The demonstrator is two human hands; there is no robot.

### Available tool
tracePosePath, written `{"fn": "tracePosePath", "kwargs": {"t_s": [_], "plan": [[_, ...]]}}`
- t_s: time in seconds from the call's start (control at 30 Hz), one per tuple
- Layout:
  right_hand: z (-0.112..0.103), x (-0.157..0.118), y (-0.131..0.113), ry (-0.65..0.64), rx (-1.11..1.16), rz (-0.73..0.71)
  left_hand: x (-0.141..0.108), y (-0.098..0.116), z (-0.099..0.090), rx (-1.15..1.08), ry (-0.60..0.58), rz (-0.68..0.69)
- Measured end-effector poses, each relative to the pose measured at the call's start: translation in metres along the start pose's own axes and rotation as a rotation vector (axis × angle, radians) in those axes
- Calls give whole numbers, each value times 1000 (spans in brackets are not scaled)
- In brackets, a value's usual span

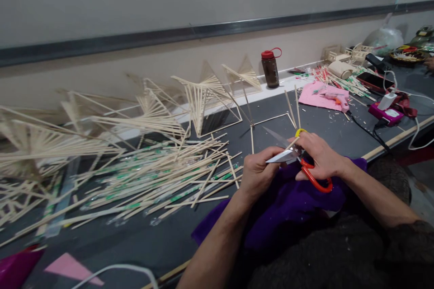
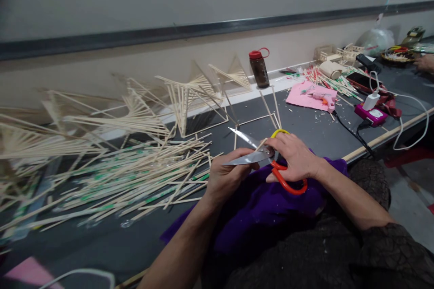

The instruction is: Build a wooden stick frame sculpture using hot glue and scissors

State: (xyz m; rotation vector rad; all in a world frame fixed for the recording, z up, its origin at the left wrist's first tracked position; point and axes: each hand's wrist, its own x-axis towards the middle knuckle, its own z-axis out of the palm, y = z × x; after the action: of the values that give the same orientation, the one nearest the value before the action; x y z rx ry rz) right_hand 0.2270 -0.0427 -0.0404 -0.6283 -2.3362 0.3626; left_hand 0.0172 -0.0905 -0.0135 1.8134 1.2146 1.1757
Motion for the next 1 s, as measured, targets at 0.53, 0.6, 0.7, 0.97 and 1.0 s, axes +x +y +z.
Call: {"fn": "tracePosePath", "kwargs": {"t_s": [0.53,0.6,0.7,0.97,1.0], "plan": [[-2,-1,1,-45,106,-2,3,12,-6,19,-220,-79],[-2,-2,2,-38,113,-18,3,12,-6,8,-224,-92],[-2,-2,3,-20,118,-57,3,11,-5,4,-217,-85],[-3,-4,6,-14,123,-65,2,7,-1,5,-148,-65],[-3,-4,6,-6,120,-68,2,6,0,0,-140,-72]]}}
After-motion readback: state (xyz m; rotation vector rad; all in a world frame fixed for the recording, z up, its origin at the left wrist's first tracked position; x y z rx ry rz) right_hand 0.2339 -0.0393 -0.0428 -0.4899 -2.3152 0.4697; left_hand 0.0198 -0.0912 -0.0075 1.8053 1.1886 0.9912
